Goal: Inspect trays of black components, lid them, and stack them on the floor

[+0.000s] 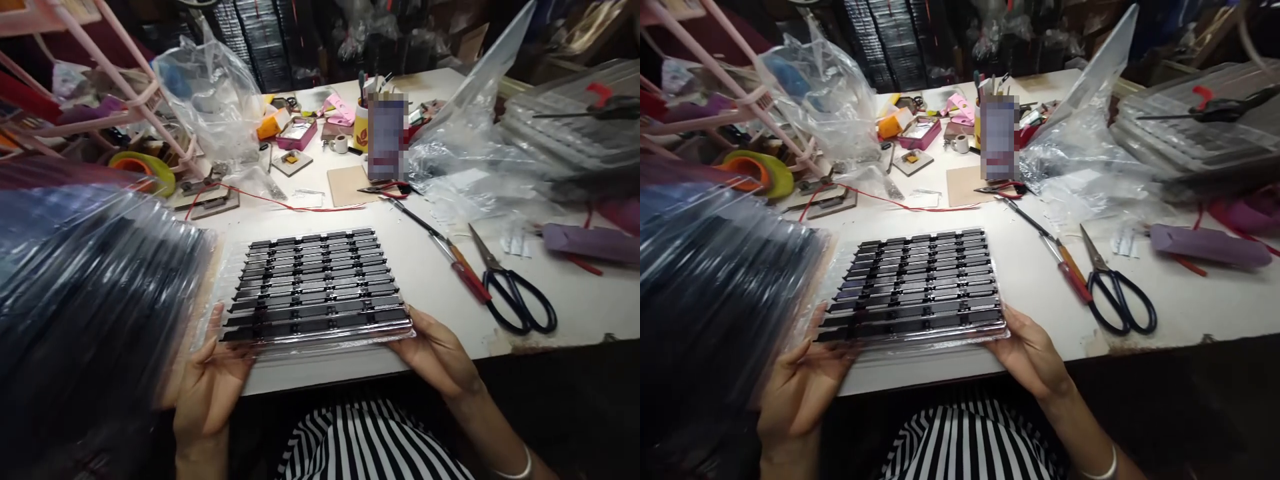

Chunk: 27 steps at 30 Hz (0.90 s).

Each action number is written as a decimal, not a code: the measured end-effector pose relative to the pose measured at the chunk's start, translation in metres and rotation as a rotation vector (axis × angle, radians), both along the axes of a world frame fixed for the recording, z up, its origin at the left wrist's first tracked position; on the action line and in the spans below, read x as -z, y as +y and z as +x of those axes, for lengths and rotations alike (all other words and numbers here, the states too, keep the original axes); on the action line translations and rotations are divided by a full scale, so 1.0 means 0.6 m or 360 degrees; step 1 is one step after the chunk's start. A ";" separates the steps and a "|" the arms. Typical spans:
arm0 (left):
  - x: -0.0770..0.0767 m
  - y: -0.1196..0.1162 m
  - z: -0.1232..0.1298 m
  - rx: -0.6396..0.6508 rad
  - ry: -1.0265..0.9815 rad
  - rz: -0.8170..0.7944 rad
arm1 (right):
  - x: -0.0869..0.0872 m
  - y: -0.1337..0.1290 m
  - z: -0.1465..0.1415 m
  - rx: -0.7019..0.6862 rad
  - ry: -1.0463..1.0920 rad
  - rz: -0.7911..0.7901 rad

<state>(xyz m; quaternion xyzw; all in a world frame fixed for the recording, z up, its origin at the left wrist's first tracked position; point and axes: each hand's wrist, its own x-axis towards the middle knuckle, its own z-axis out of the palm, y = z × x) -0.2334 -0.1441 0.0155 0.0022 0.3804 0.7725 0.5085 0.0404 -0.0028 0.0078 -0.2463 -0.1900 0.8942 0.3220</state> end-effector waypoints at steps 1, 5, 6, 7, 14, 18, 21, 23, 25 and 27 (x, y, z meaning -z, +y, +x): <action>0.000 0.000 -0.001 0.0007 0.0007 0.0007 | 0.000 0.001 -0.001 -0.0008 0.0013 0.0008; 0.001 0.003 -0.004 -0.0034 -0.0034 -0.0038 | -0.001 0.003 -0.003 -0.0011 0.0136 0.0006; 0.002 0.004 -0.004 -0.0053 -0.0032 -0.0046 | -0.001 0.003 -0.003 -0.0012 0.0175 0.0005; 0.002 0.005 -0.004 -0.0070 -0.0024 -0.0049 | -0.001 0.004 -0.004 -0.0015 0.0209 0.0006; -0.001 0.011 0.001 -0.0116 0.0019 -0.0103 | 0.003 0.005 -0.001 -0.0040 0.0308 -0.0005; -0.003 0.012 0.001 -0.0124 0.0018 -0.0099 | 0.004 0.006 -0.001 -0.0057 0.0331 -0.0013; -0.003 0.012 0.001 -0.0118 0.0007 -0.0089 | 0.004 0.006 -0.002 -0.0058 0.0332 0.0004; -0.003 0.011 0.000 -0.0125 0.0008 -0.0098 | 0.002 0.006 -0.002 -0.0060 0.0321 0.0028; -0.003 0.011 0.000 -0.0144 0.0016 -0.0119 | -0.001 0.006 0.000 -0.0061 0.0304 0.0056; -0.003 0.011 -0.001 -0.0150 0.0029 -0.0139 | -0.004 0.005 0.005 -0.0077 0.0274 0.0091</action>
